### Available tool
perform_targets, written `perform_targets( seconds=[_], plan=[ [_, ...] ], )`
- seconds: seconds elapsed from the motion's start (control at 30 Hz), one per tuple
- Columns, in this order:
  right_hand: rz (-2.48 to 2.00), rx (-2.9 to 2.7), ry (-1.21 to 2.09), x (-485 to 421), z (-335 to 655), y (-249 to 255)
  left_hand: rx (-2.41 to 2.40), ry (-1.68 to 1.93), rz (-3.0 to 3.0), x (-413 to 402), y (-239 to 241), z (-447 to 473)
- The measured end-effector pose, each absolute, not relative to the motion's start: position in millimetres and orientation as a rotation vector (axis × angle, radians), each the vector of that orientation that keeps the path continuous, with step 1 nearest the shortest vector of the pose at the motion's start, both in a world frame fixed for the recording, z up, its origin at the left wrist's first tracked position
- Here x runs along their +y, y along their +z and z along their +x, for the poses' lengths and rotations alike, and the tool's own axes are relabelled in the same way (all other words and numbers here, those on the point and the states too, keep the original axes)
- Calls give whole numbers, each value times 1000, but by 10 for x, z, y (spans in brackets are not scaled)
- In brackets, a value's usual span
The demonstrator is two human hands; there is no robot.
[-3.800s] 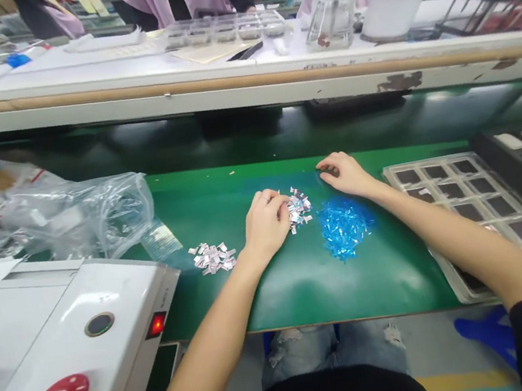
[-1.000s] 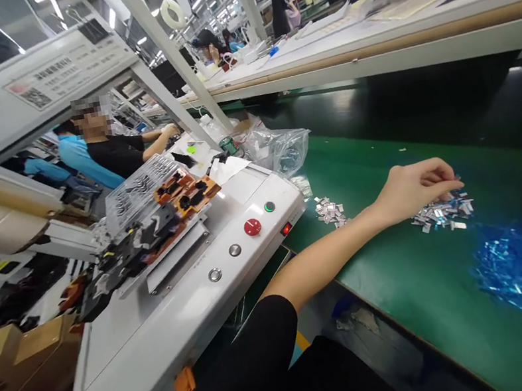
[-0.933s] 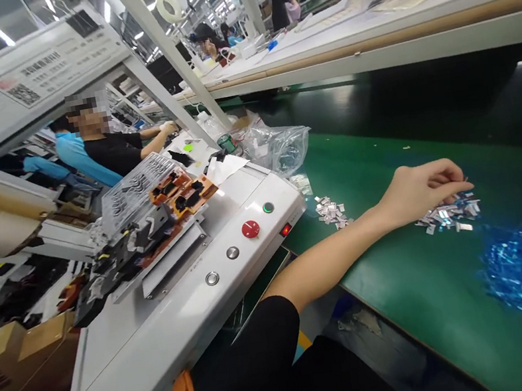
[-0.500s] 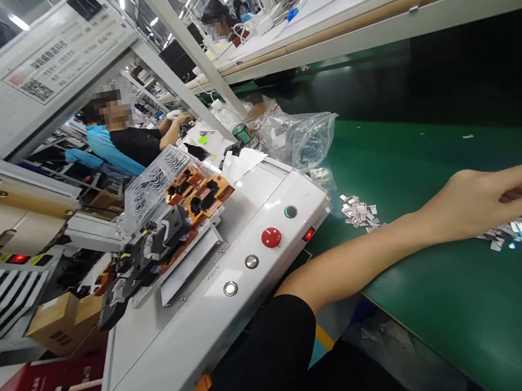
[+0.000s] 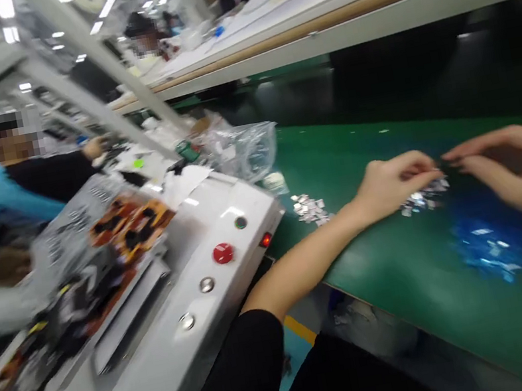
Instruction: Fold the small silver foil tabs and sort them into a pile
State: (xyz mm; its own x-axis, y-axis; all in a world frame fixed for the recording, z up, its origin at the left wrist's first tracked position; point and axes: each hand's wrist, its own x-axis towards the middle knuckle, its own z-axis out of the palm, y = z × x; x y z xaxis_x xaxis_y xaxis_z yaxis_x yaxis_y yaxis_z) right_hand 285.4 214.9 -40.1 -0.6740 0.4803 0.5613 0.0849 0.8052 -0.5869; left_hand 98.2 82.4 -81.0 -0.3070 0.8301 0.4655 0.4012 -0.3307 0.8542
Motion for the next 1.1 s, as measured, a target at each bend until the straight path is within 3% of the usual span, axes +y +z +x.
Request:
perform_targets(
  seconds=[0.13, 0.43, 1.1],
  plan=[
    [-292, -2170, 886, 2096, 2803, -386, 1501, 1802, 1456, 769, -828, 1019],
    [-211, -2130, 980, 1981, 2764, -409, 1536, 1767, 1281, 701, -778, 1099],
    [-128, -2186, 872, 1993, 2735, -482, 1605, 1774, 1452, 678, -895, 1084]
  ],
)
